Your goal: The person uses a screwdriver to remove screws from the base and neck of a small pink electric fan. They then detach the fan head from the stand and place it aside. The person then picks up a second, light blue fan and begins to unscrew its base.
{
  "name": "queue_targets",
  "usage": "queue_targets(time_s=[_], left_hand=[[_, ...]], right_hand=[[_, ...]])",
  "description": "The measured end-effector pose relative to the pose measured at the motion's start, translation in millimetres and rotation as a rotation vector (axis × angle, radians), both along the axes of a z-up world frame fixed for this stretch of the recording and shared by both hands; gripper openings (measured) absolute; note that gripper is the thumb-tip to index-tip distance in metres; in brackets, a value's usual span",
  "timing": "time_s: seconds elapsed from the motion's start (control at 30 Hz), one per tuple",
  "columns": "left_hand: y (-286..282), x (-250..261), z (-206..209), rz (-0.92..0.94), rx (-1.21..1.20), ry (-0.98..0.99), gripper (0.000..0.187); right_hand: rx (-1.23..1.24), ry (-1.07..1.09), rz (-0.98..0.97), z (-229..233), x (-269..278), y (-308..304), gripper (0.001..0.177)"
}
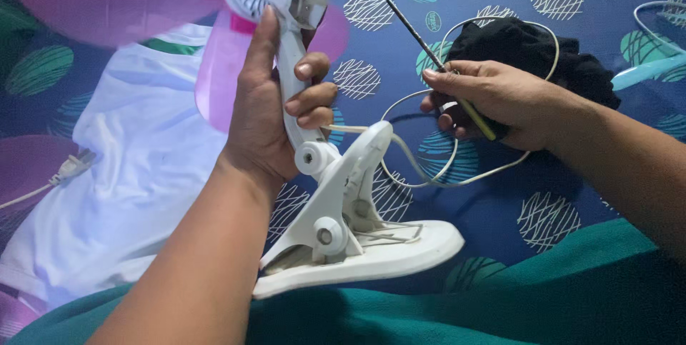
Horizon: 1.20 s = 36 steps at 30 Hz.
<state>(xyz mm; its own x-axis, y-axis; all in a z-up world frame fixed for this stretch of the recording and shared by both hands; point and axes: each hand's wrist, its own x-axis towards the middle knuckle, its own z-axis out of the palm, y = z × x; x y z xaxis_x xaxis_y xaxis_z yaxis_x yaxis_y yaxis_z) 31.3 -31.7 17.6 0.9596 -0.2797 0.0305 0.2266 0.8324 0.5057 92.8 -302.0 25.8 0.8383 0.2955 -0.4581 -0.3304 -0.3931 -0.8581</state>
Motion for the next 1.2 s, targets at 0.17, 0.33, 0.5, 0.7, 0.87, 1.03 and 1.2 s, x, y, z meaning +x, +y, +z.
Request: queue_targets(time_s=[0.17,0.33,0.5,0.7,0.87,1.03,1.2], left_hand=[[7,2,0,0.067,0.076,0.034,0.042],[14,0,3,0.118,0.175,-0.071,0.045],[12,0,8,0.183,0.369,-0.022,0.051],[-1,0,9,0.119,0.494,0.028,0.057],[-14,-5,13,-0.009,0.63,0.014,0.054],[-38,-13,18,-0.112,0.873,0.003,0.054],[-55,-21,22,-0.106,1.048,-0.125,0.061]], right_hand=[[-0.005,-0.026,0.086,3,-4,2,0.031],[-0.083,-0.028,0.1,1,-7,5,0.034],[-0.029,-0.006,0.112,-3,-7,4,0.033],[-0.018,-0.042,0.157,-6,-5,3,0.031],[0.14,-0.083,0.089,-1,-2,2,0.032],[0.376,-0.146,0.047,10,1,-2,0.041],[0.418,-0.268,0.051,17,1,-10,0.037]])
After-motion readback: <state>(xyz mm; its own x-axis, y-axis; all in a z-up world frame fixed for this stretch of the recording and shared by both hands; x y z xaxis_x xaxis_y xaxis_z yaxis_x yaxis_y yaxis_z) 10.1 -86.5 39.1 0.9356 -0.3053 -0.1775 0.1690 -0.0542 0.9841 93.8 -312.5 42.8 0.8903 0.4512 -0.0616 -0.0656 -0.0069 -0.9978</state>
